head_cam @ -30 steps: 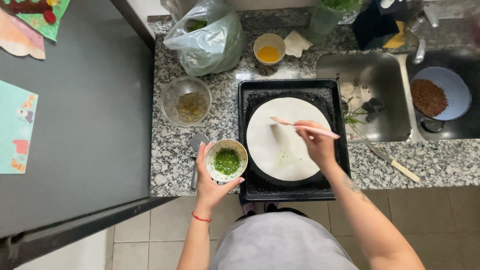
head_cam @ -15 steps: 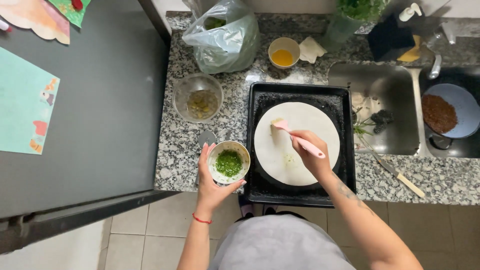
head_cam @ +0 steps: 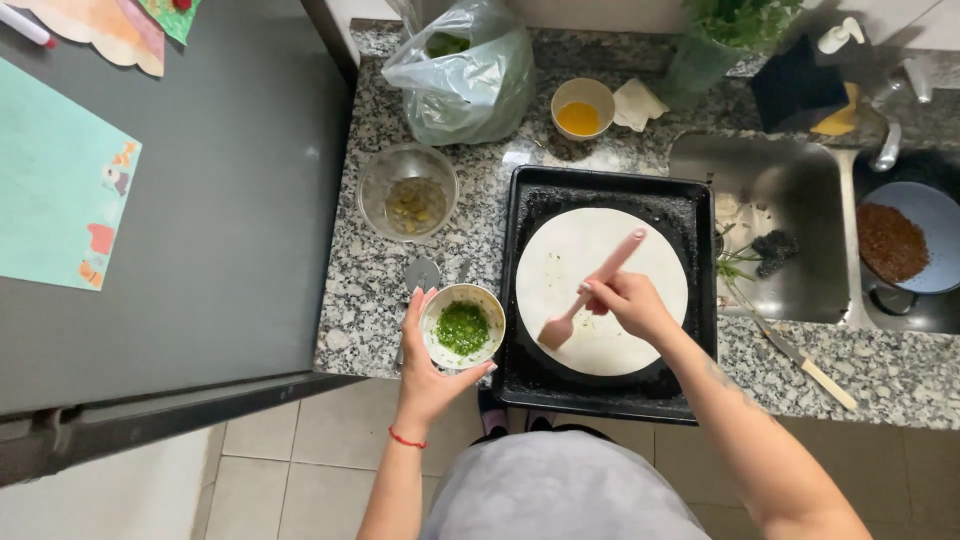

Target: The person mixes oil and herbs in a small bowl, then brushes the mixture onto a round pizza dough placed on a baking tray. They then use a pizza cutter to score the dough surface with a grid pattern.

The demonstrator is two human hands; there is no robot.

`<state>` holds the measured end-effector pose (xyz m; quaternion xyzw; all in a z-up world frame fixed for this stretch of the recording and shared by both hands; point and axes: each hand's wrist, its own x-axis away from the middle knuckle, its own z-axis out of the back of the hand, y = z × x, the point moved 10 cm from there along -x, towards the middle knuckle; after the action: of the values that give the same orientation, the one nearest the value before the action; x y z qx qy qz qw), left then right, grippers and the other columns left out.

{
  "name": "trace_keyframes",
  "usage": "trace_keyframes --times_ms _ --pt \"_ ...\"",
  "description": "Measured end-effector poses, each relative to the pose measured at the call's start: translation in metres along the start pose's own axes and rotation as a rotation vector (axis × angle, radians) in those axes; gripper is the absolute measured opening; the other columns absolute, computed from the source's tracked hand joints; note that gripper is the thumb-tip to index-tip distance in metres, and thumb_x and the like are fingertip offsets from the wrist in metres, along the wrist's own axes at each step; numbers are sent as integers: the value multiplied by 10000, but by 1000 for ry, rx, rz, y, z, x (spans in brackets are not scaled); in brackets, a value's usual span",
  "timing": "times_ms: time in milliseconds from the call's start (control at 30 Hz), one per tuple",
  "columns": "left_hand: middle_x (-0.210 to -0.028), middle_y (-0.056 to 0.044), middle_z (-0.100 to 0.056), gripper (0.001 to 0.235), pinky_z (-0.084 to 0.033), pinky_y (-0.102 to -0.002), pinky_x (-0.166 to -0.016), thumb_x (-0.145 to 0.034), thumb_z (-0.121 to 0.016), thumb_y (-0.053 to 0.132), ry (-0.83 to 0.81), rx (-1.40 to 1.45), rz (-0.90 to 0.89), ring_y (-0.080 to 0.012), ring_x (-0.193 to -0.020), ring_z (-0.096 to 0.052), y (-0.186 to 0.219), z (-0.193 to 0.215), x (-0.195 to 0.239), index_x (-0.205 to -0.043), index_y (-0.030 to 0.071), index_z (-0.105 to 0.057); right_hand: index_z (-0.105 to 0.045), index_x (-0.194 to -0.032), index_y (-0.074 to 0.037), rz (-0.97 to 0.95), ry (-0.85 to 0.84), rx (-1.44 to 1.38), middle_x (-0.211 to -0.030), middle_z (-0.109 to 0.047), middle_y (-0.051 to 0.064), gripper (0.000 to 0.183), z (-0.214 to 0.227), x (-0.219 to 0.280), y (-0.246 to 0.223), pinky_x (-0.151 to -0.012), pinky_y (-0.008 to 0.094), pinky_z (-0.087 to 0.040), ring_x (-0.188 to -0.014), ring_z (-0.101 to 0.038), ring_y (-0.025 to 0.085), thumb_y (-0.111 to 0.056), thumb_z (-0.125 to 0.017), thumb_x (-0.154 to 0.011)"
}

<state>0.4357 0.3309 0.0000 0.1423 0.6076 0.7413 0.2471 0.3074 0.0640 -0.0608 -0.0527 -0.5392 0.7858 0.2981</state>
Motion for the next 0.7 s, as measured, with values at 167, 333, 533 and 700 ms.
trace_keyframes --times_ms 167,333,533,700 --pt "-1402 -220 -390 1266 -297 -494 -1081 -406 -926 64 11 8 14 -376 -1285 -382 -1 3 3 -1442 64 -198 -683 -837 -63 38 142 -58 -636 -652 91 220 25 -39 -7 -693 304 -474 -644 -646 191 -243 -599 -931" --pt "-1400 -212 -395 1270 -300 -487 -1080 -407 -928 67 43 8 29 -367 -1285 -385 -4 9 8 -1444 69 -195 -687 -762 -25 25 -16 -49 -590 -651 123 279 4 -37 -21 -653 312 -500 -578 -633 204 -263 -623 -893" --pt "-1410 -190 -391 1266 -300 -479 -1082 -413 -930 91 24 -13 47 -356 -1296 -374 -3 5 6 -1445 75 -197 -673 -862 10 91 79 -170 -648 -649 142 252 5 -77 -5 -625 330 -531 -601 -650 217 -229 -616 -919" --pt "-1406 -170 -405 1269 -304 -466 -1090 -394 -938 140 -20 -26 46 -340 -1300 -374 -7 -13 4 -1445 97 -227 -633 -902 -29 386 381 -281 -640 -589 114 206 73 -23 -89 -584 268 -524 -561 -587 175 -158 -518 -1014"
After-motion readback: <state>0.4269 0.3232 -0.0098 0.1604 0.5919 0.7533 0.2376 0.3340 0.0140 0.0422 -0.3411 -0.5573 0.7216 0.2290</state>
